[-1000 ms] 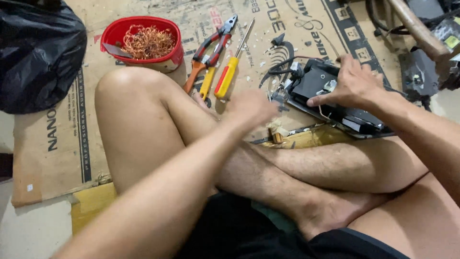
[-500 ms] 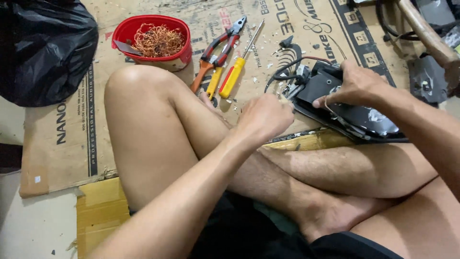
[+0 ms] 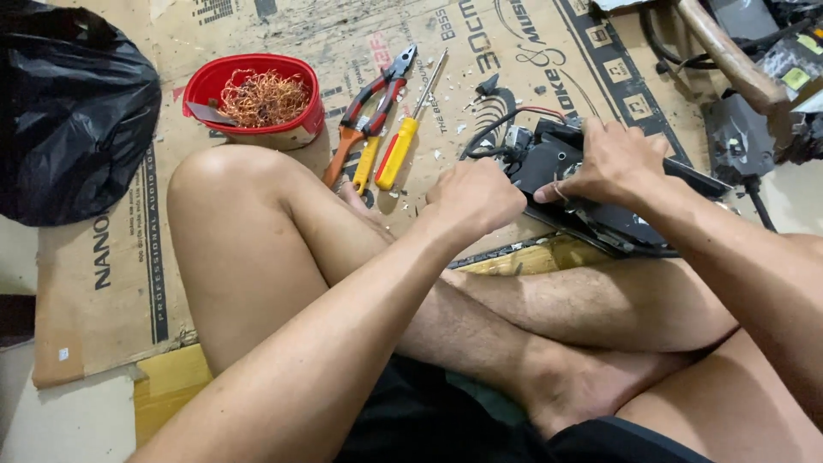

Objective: The person sits on the floor and uses a screwdriver to work on a black electronic device held in their lap. They manipulate wires and components within the device's casing while various tools and a container of copper wire are visible nearby.

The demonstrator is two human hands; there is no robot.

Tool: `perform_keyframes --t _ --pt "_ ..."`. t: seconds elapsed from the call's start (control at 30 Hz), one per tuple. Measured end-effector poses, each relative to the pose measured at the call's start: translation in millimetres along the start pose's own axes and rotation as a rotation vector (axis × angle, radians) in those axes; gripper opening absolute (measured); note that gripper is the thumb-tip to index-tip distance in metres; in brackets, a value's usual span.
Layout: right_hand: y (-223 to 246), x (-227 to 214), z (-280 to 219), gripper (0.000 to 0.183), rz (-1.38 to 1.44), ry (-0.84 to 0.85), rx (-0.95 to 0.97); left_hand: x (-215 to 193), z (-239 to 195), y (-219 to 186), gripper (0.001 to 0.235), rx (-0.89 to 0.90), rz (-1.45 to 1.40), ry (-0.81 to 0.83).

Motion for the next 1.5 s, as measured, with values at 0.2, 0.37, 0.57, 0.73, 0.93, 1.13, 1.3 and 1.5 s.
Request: perform_keyframes --t 0.2,0.37,0.57,0.73,0.93,1.13,1.3,1.5 --pt "-0.2 2.2 0.1 0.104 0.084 0.027 0.022 2.4 3.0 -10.5 0.042 0.013 0.023 0.025" --pt "-8.7 16.8 13.0 0.108 0.080 0.012 -0.014 11.2 8.5 -17.3 0.043 0.040 0.013 -0.047" --pt "-13.4 21.7 17.4 0.102 0.121 -0.009 -0.016 22.4 31.2 -32.3 0.047 0.036 0.172 -0.034" --pt "-14.0 25.4 21.4 0.091 0.160 0.004 -0.020 30.6 34.2 -37.3 0.031 0.041 0.188 -0.097" --pt "-10.7 19.2 14.0 0.107 0.151 -0.033 -0.016 42.2 23.4 -42.5 0.029 0.023 0.272 -0.086" --pt "-23.7 31.5 21.1 0.076 0.254 -0.017 0.012 109.9 49.3 -76.8 0.025 0.111 0.475 0.033" --pt "-32.7 43.0 23.8 0.087 0.300 0.108 0.046 128.3 59.6 -74.4 0.026 0.017 0.472 -0.136" --pt "-24.9 7.9 -9.4 0.109 0.486 0.135 0.083 81.3 30.1 7.1 0.032 0.084 0.234 -0.118"
Point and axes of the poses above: each hand's wrist, its own z-axis towards the middle knuckle, its own x-axis out of the palm, y = z × x, the point moved 9 cm from there along z, towards the middle knuckle, and after that the axes turned 5 degrees about -y, right-handed, at the moved point
